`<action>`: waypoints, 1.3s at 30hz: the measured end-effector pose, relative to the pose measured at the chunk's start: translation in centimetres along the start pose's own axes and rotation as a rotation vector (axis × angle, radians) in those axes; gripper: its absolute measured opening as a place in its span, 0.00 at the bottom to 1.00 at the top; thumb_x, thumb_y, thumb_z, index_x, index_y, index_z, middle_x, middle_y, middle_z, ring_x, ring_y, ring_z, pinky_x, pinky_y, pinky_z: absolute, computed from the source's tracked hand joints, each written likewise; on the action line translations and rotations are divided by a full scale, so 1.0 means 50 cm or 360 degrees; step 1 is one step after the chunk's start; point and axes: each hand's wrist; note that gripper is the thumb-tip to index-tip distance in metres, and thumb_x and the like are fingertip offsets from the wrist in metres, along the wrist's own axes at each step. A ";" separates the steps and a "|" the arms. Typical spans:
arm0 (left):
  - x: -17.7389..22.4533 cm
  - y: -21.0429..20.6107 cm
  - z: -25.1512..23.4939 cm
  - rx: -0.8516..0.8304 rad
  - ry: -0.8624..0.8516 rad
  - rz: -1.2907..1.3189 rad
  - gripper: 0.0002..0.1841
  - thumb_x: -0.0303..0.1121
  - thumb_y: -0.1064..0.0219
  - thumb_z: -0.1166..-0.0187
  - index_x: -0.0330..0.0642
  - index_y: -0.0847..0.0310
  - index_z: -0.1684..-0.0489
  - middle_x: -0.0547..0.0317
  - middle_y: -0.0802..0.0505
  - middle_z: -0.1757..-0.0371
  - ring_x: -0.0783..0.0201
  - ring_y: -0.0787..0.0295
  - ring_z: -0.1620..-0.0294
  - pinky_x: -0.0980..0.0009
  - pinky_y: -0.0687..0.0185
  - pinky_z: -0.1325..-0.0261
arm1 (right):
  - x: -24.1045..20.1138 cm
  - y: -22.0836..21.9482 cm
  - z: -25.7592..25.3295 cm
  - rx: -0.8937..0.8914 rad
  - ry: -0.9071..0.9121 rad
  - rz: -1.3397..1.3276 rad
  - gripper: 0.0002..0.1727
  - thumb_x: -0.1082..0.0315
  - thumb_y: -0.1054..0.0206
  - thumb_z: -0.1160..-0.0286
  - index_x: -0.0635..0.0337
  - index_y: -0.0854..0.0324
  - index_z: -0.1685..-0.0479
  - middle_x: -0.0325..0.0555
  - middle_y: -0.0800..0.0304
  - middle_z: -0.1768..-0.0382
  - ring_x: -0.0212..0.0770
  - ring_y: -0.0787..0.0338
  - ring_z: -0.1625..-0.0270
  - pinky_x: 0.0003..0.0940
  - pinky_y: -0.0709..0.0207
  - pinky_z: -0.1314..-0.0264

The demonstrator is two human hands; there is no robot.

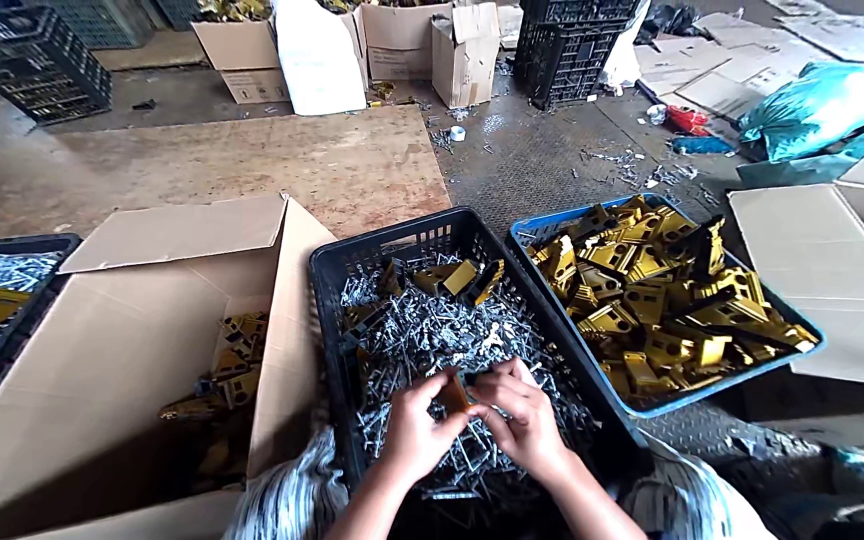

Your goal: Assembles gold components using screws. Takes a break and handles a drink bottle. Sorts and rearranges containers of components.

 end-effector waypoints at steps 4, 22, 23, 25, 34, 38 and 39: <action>0.007 -0.001 -0.008 0.0063 -0.0294 -0.0239 0.24 0.27 0.22 0.39 0.30 0.12 0.40 0.48 0.06 0.41 0.65 0.09 0.37 0.68 0.15 0.30 | -0.002 0.004 0.002 0.0019 0.0093 0.0016 0.08 0.61 0.34 0.17 0.52 0.11 0.59 0.37 0.07 0.58 0.35 0.15 0.47 0.32 0.29 0.34; 0.025 0.004 -0.009 -0.0041 -0.0472 -0.0450 0.26 0.32 0.24 0.38 0.45 0.11 0.35 0.49 0.15 0.27 0.55 0.25 0.20 0.60 0.28 0.16 | -0.008 0.061 -0.004 -0.0257 -0.0123 0.0238 0.27 0.49 0.22 0.33 0.52 0.16 0.38 0.47 0.15 0.51 0.35 0.14 0.45 0.25 0.18 0.41; 0.026 0.008 -0.010 -0.0083 -0.0414 -0.0359 0.30 0.36 0.26 0.38 0.48 0.15 0.29 0.44 0.22 0.20 0.52 0.31 0.15 0.57 0.30 0.16 | -0.008 0.062 -0.005 -0.0237 -0.0111 0.0262 0.27 0.48 0.23 0.33 0.53 0.16 0.38 0.47 0.15 0.51 0.35 0.14 0.46 0.25 0.18 0.42; 0.024 0.010 -0.008 -0.0094 -0.0344 -0.0182 0.39 0.45 0.28 0.38 0.42 0.25 0.20 0.35 0.34 0.13 0.47 0.39 0.12 0.52 0.32 0.15 | -0.007 0.060 -0.005 -0.0193 -0.0077 0.0330 0.25 0.51 0.24 0.32 0.53 0.16 0.39 0.48 0.14 0.52 0.37 0.14 0.46 0.27 0.19 0.41; 0.020 -0.019 0.003 0.0137 -0.0205 -0.0192 0.27 0.46 0.19 0.37 0.43 0.11 0.39 0.36 0.22 0.21 0.54 0.21 0.22 0.62 0.19 0.25 | -0.018 0.033 0.000 -0.0159 0.0040 0.0648 0.15 0.57 0.33 0.26 0.44 0.16 0.41 0.44 0.13 0.48 0.45 0.16 0.42 0.41 0.25 0.38; 0.019 -0.020 0.004 0.0184 -0.0227 -0.0102 0.21 0.42 0.20 0.36 0.44 0.08 0.45 0.36 0.20 0.23 0.56 0.19 0.24 0.64 0.18 0.26 | -0.010 0.027 0.001 -0.0192 0.0023 0.0376 0.16 0.58 0.32 0.25 0.50 0.19 0.42 0.44 0.09 0.42 0.44 0.15 0.28 0.49 0.29 0.17; 0.019 -0.021 0.004 0.0199 -0.0234 -0.0089 0.21 0.42 0.19 0.37 0.44 0.07 0.46 0.38 0.19 0.25 0.58 0.19 0.26 0.65 0.18 0.27 | -0.008 0.025 0.001 -0.0187 0.0037 0.0329 0.15 0.58 0.32 0.24 0.52 0.19 0.43 0.44 0.08 0.44 0.43 0.14 0.28 0.51 0.30 0.15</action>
Point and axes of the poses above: each hand's wrist, its own z-axis away from the middle knuckle, its own y-axis out of the back of the hand, x = y × z
